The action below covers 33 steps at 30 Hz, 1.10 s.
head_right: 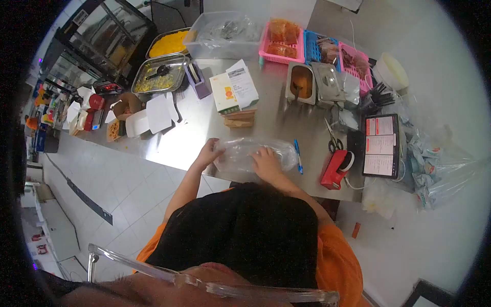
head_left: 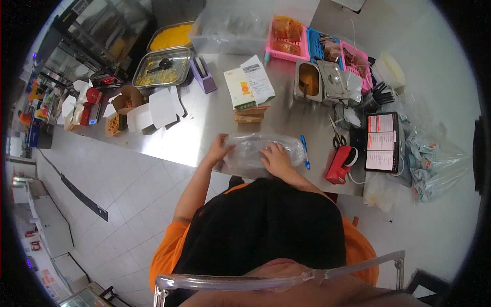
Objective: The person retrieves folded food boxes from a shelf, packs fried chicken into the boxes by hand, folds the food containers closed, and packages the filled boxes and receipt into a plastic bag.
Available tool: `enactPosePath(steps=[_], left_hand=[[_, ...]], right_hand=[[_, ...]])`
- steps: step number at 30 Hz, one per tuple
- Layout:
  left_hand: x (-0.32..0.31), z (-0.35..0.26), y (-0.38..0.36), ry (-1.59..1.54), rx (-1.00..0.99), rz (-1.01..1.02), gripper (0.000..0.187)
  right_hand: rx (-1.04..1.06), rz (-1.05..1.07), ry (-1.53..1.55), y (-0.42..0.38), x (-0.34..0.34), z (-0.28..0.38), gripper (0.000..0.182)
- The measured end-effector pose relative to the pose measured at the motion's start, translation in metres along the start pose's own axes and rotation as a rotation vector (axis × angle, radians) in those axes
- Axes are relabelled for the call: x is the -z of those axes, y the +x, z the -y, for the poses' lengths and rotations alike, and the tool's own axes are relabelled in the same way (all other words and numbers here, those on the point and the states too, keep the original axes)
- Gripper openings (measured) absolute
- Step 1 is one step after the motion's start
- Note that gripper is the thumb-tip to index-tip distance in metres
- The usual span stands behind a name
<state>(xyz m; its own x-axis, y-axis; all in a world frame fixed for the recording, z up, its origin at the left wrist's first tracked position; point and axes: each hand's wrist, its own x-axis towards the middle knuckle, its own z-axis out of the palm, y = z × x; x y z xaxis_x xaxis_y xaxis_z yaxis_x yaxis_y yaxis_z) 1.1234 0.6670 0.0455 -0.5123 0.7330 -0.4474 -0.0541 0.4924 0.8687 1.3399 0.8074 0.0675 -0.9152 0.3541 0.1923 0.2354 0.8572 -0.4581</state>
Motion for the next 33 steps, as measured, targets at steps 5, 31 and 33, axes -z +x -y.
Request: enactPosePath(steps=[5, 31, 33], left_hand=[[0.018, -0.067, 0.019, -0.284, -0.226, -0.194, 0.075], [-0.084, -0.052, -0.020, -0.719, -0.001, 0.177, 0.076], [-0.078, -0.058, -0.022, -0.695, 0.007, 0.171, 0.072]], right_hand=[[-0.396, -0.413, 0.905, 0.082, 0.029, -0.028, 0.045], [-0.960, -0.183, 1.702, 0.027, 0.098, 0.043, 0.046], [-0.916, -0.134, 1.693, 0.022, 0.079, 0.021, 0.046]])
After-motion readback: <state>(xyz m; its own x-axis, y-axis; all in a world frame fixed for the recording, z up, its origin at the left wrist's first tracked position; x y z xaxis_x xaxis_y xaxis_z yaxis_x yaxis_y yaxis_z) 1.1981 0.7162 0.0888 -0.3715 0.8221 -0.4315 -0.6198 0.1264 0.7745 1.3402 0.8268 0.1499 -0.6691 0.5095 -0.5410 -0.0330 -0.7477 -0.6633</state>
